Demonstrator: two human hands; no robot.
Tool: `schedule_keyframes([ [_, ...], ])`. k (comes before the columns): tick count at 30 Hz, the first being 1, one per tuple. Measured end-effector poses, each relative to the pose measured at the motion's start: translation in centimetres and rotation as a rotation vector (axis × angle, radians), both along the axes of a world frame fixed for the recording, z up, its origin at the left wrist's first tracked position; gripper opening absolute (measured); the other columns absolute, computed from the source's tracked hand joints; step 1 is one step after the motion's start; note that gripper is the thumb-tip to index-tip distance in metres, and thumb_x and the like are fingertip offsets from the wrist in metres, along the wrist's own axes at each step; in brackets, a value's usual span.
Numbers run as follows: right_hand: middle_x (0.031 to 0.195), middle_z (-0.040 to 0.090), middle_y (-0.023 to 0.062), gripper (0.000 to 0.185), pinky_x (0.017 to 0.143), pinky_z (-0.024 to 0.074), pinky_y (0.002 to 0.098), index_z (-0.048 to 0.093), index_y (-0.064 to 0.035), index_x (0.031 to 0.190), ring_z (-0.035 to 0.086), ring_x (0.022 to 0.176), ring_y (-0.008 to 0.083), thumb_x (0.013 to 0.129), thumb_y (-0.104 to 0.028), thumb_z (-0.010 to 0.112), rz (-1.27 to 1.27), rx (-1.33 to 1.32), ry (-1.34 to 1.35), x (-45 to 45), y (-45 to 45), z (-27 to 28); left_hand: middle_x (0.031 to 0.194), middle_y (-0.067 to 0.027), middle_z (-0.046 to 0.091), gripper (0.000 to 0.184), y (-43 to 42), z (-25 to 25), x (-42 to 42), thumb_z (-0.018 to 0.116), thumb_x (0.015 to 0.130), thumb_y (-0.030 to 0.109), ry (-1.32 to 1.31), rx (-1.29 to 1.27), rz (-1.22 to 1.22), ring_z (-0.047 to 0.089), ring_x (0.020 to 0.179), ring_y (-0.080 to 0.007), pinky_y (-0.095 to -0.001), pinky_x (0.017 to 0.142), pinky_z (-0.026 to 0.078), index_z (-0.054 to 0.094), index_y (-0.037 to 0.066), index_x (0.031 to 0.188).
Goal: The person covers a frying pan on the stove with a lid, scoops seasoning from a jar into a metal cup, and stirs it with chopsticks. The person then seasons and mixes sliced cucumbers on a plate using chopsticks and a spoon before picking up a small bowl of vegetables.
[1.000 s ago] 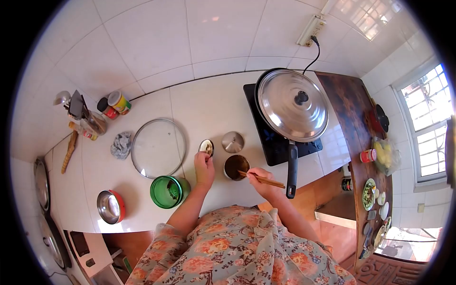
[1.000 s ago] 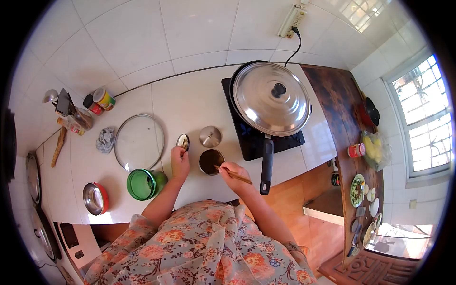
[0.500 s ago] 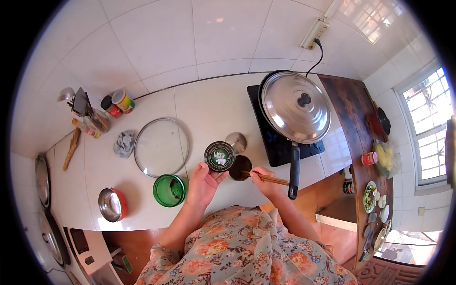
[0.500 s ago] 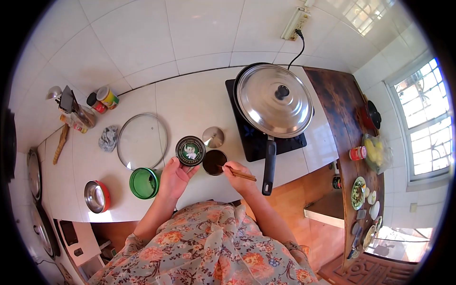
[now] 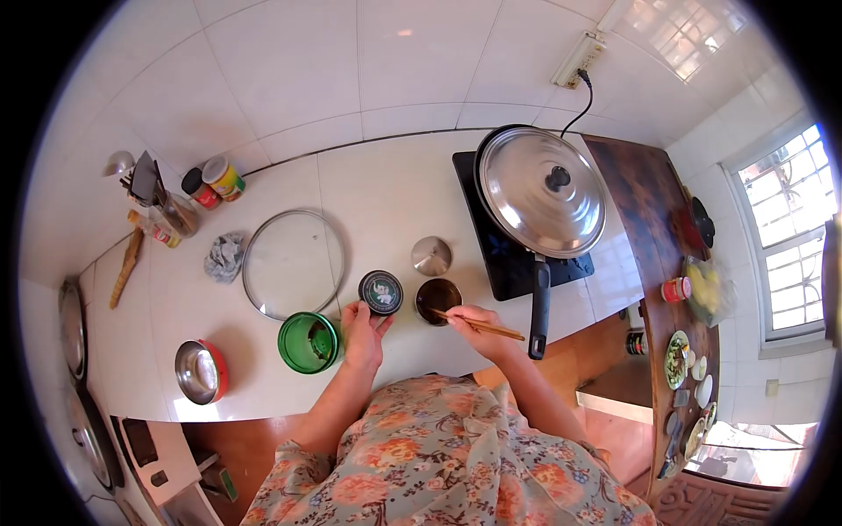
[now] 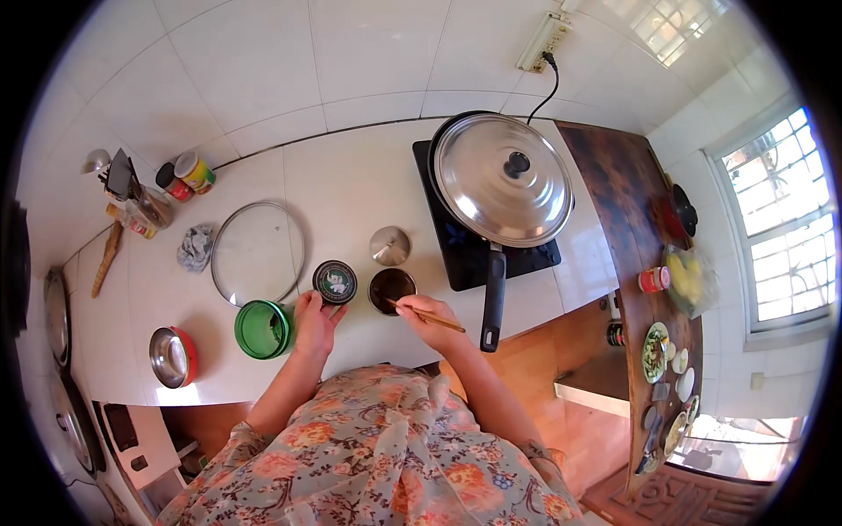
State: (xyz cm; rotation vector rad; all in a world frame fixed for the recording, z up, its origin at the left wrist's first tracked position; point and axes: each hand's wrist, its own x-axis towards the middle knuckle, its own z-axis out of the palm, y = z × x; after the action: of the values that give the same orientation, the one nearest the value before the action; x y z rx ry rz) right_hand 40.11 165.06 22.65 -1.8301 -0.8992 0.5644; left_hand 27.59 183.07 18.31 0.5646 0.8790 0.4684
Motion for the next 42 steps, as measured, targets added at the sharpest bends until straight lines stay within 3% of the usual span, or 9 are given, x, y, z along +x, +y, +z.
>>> schedule_keyframes([
  [2, 0.076, 0.058, 0.0138, 0.014, 0.06, 0.0444, 0.0319, 0.057, -0.0021, 0.088, 0.057, 0.067, 0.0271, 0.081, -0.015, 0.057, -0.177, -0.226, -0.138, 0.3, -0.1, 0.8, 0.095, -0.0068, 0.05, 0.01, 0.1, -0.7, -0.1, 0.041, 0.09, 0.015, 0.062, -0.019, -0.005, 0.055, 0.086, -0.0202, -0.0397, 0.074, 0.049, 0.038, 0.008, 0.097],
  [5, 0.074, 0.057, 0.0134, 0.012, 0.058, 0.0439, 0.0335, 0.056, -0.0031, 0.085, 0.055, 0.065, 0.029, 0.08, -0.014, 0.057, -0.201, 0.016, -0.278, 0.6, 0.5, 1.4, 0.095, -0.0072, 0.05, 0.01, 0.1, -1.6, -0.2, 0.042, 0.09, 0.015, 0.077, -0.026, -0.017, 0.055, 0.084, -0.0202, -0.0393, 0.071, 0.05, 0.038, 0.008, 0.097],
  [9, 0.072, 0.056, 0.0127, 0.011, 0.056, 0.0434, 0.0337, 0.056, -0.0031, 0.083, 0.055, 0.064, 0.029, 0.08, -0.014, 0.057, -0.133, -0.074, -0.377, 0.0, 0.6, 0.7, 0.094, -0.0078, 0.05, 0.011, 0.1, -2.9, -0.4, 0.042, 0.09, 0.015, 0.153, 0.009, -0.016, 0.054, 0.083, -0.0198, -0.0381, 0.069, 0.05, 0.038, 0.008, 0.097],
  [13, 0.069, 0.056, 0.0117, 0.013, 0.053, 0.0438, 0.0317, 0.056, -0.0029, 0.083, 0.055, 0.06, 0.0249, 0.081, -0.015, 0.058, -0.094, -0.092, -0.247, -0.2, 0.7, 0.1, 0.093, -0.0086, 0.05, 0.013, -0.3, -3.2, -1.0, 0.043, 0.089, 0.015, 0.187, -0.035, -0.079, 0.054, 0.082, -0.0202, -0.0374, 0.068, 0.05, 0.038, 0.007, 0.099],
  [16, 0.066, 0.055, 0.0034, 0.019, 0.047, 0.0421, 0.0229, 0.056, 0.0001, 0.084, 0.054, 0.058, 0.0077, 0.084, -0.019, 0.056, -0.292, -0.117, 0.231, 0.5, 0.9, -0.4, 0.095, -0.0093, 0.051, 0.014, -0.4, -4.7, -1.3, 0.042, 0.089, 0.015, 0.181, -0.174, -0.106, 0.055, 0.082, -0.0222, -0.0403, 0.069, 0.05, 0.039, 0.007, 0.1],
  [21, 0.073, 0.056, 0.002, 0.016, 0.049, 0.0412, 0.0189, 0.056, -0.0016, 0.086, 0.054, 0.062, 0.0074, 0.082, -0.017, 0.058, -0.406, -0.002, 0.549, 2.0, 0.8, -1.3, 0.096, -0.0098, 0.052, 0.018, -0.8, -5.7, -1.0, 0.041, 0.088, 0.013, 0.171, -0.202, -0.134, 0.055, 0.08, -0.022, -0.0393, 0.07, 0.049, 0.041, 0.005, 0.104],
  [37, 0.059, 0.051, 0.0007, 0.019, 0.042, 0.0367, 0.0218, 0.054, -0.0024, 0.08, 0.048, 0.047, 0.0079, 0.076, -0.017, 0.065, -0.694, 0.303, 0.669, 3.9, 3.1, -6.8, 0.083, 0.0002, 0.049, 0.033, 0.1, -4.3, -3.2, 0.042, 0.07, 0.001, 0.203, 0.142, -0.59, 0.047, 0.077, -0.0145, -0.0344, 0.071, 0.041, 0.05, 0.009, 0.1],
  [40, 0.059, 0.05, 0.0005, 0.018, 0.042, 0.0365, 0.0218, 0.054, -0.0026, 0.08, 0.047, 0.047, 0.0079, 0.077, -0.017, 0.065, -0.693, 0.292, 0.671, 4.0, 3.7, -7.0, 0.079, 0.0, 0.047, 0.029, 1.3, -6.4, -3.3, 0.042, 0.068, 0.001, 0.266, 0.237, -0.709, 0.046, 0.073, -0.0149, -0.034, 0.069, 0.04, 0.048, 0.01, 0.095],
  [42, 0.062, 0.051, 0.0007, 0.018, 0.044, 0.0373, 0.022, 0.054, -0.0032, 0.08, 0.047, 0.05, 0.0076, 0.078, -0.018, 0.064, -0.71, 0.307, 0.675, 3.9, 3.9, -7.3, 0.076, -0.0005, 0.045, 0.029, 2.0, -8.3, -2.9, 0.042, 0.066, 0.001, 0.305, 0.098, -0.689, 0.046, 0.069, -0.0151, -0.0335, 0.068, 0.04, 0.048, 0.01, 0.093],
])
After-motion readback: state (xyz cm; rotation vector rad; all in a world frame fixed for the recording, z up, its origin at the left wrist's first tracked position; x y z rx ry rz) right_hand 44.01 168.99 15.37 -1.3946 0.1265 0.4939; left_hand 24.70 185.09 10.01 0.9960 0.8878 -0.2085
